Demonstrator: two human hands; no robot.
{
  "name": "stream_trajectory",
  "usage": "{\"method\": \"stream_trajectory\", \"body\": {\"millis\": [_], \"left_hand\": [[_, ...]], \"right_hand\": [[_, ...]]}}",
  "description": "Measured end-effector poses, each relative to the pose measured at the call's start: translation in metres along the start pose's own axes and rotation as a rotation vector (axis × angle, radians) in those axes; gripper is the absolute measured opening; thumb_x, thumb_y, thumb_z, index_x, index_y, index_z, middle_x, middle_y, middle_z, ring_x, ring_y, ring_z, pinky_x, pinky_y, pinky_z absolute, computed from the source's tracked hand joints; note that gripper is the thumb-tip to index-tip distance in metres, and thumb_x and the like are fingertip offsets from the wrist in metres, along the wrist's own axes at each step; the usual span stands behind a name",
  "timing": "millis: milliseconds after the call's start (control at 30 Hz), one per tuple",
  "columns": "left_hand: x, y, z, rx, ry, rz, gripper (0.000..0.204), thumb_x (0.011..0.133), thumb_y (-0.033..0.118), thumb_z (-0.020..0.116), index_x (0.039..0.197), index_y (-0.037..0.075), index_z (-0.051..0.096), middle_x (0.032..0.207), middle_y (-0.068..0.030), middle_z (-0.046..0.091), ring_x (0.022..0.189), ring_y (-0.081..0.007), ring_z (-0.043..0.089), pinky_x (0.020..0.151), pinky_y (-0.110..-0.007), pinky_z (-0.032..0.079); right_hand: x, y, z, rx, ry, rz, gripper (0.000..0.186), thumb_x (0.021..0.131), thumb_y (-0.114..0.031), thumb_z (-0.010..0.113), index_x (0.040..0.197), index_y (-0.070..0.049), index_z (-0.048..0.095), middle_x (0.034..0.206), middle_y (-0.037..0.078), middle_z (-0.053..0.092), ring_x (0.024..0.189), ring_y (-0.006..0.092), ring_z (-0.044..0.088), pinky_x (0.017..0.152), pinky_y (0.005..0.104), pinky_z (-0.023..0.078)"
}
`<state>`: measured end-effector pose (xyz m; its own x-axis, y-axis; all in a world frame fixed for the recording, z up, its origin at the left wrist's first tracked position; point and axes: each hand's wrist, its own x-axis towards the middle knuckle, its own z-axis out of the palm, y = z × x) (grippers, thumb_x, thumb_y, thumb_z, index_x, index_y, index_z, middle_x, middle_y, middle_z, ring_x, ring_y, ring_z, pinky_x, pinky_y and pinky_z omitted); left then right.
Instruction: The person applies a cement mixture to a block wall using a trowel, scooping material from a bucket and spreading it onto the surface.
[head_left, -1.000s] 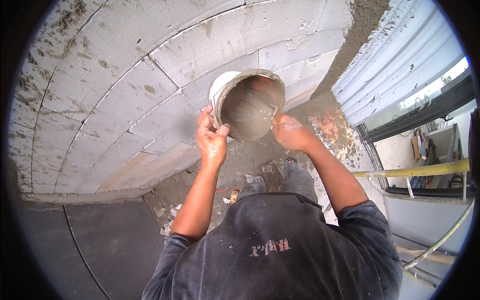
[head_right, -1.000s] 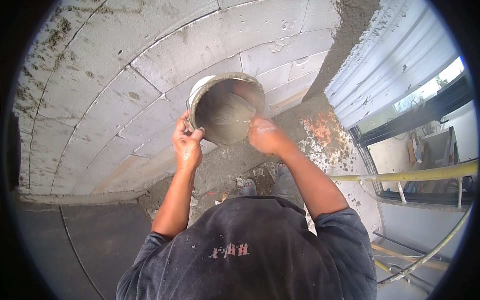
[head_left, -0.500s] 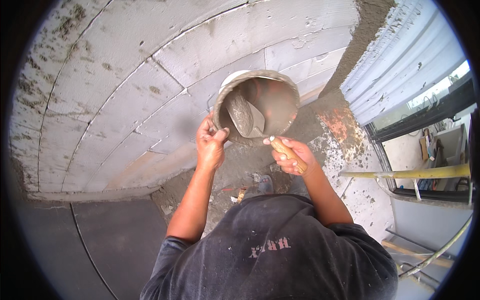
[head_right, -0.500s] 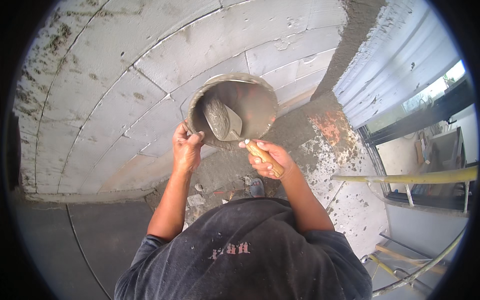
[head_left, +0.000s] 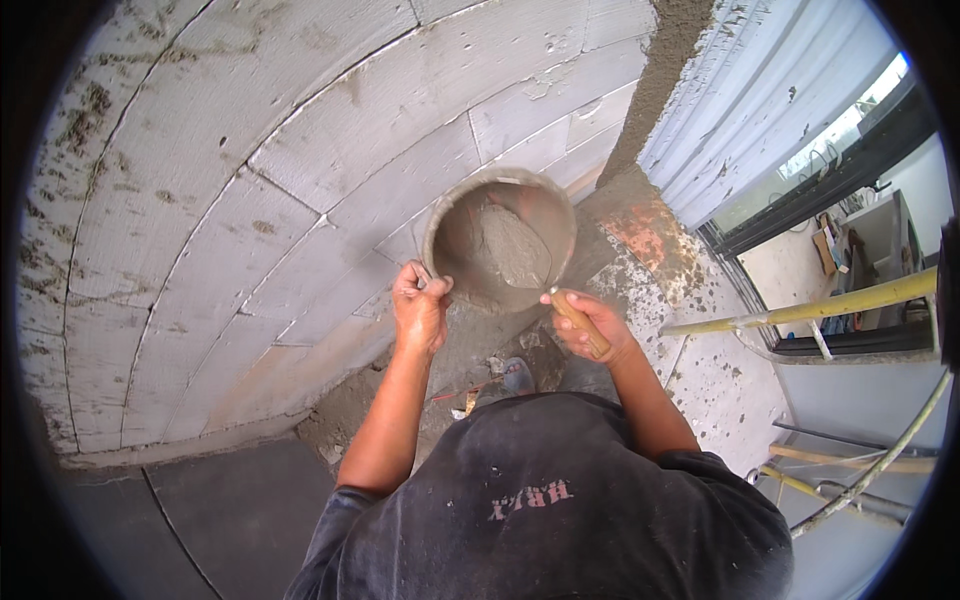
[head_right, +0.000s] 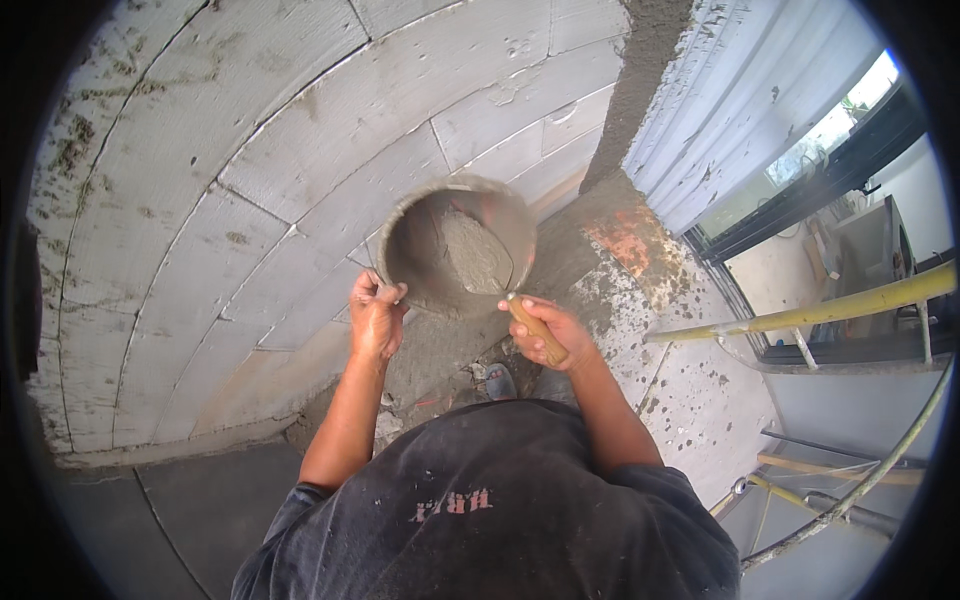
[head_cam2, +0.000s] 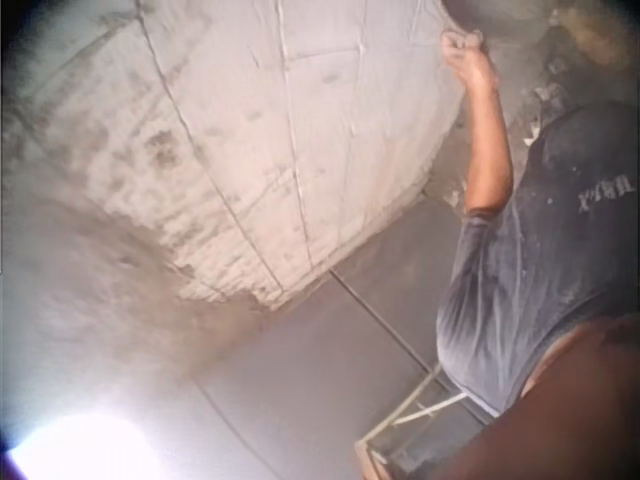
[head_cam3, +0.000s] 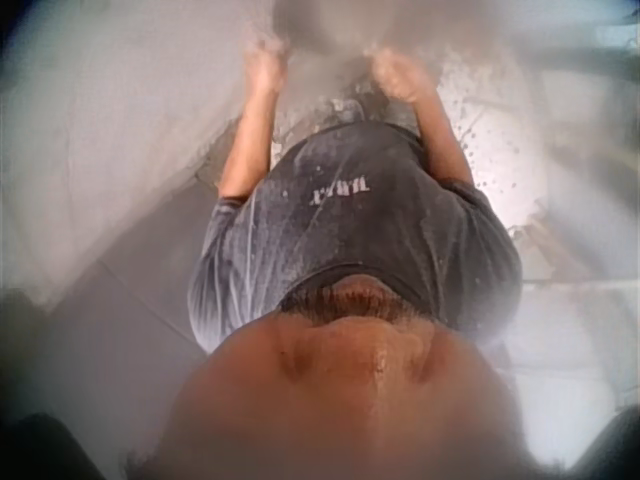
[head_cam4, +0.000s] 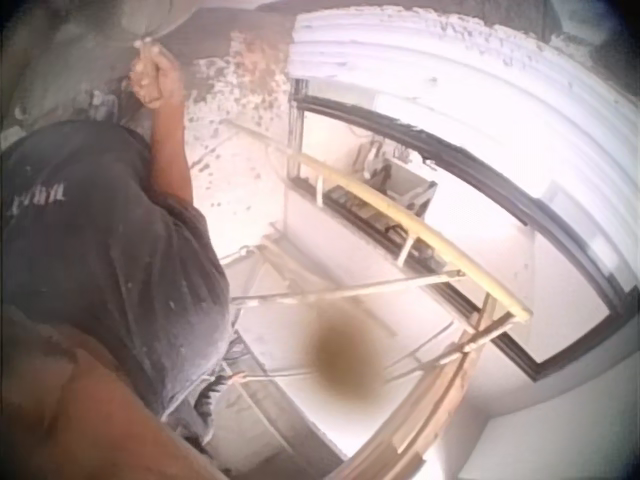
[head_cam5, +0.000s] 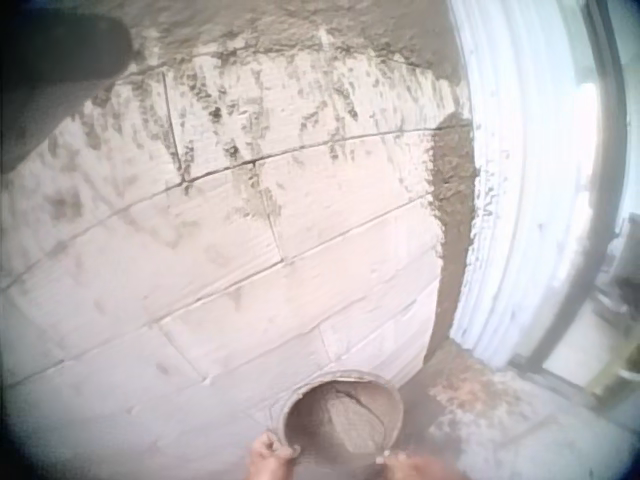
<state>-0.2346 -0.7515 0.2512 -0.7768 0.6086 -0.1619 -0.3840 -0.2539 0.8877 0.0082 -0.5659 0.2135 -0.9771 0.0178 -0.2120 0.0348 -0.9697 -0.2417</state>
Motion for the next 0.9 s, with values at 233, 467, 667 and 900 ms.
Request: {"method": "stream_trajectory", "body": {"millis": [233,467,667,900], "left_hand": [[0.011,-0.003,0.022,0.03,0.022,-0.086,0.026,0.083,-0.008,0.061,0.083,0.014,0.048,0.083,0.0002,0.059,0.072,-0.0122,0.058,0.06,-0.029,0.046],[0.038,-0.026,0.011,0.067,0.189,-0.24,0.029,0.083,-0.005,0.061,0.099,0.016,0.051,0.083,-0.0003,0.056,0.07,-0.0142,0.055,0.05,-0.03,0.043],[0.055,-0.089,-0.1,-0.033,0.293,-0.361,0.04,0.083,0.001,0.052,0.118,0.02,0.047,0.102,-0.0054,0.058,0.093,-0.0217,0.055,0.079,-0.057,0.042],[-0.032,-0.061,-0.152,0.026,0.519,-0.302,0.031,0.088,0.022,0.066,0.112,0.003,0.062,0.093,-0.0157,0.066,0.062,-0.0272,0.061,0.055,-0.039,0.054]], "right_hand": [[-0.007,-0.008,-0.014,-0.024,0.026,-0.029,0.044,0.106,-0.03,0.047,0.138,0.001,0.049,0.083,0.01,0.058,0.048,0.0095,0.048,0.038,0.024,0.043],[-0.026,-0.03,-0.003,-0.016,-0.115,-0.117,0.054,0.102,-0.029,0.053,0.146,0.0,0.041,0.085,0.01,0.057,0.053,0.012,0.05,0.041,0.0256,0.044],[-0.063,-0.143,0.028,0.017,-0.088,-0.494,0.049,0.095,-0.017,0.052,0.14,0.002,0.046,0.09,0.013,0.057,0.055,0.0115,0.049,0.043,0.0256,0.044],[-0.153,-0.352,0.134,-0.532,0.146,-1.565,0.04,0.097,-0.005,0.049,0.136,0.0,0.045,0.085,0.01,0.058,0.056,0.012,0.054,0.043,0.0265,0.048]]}}
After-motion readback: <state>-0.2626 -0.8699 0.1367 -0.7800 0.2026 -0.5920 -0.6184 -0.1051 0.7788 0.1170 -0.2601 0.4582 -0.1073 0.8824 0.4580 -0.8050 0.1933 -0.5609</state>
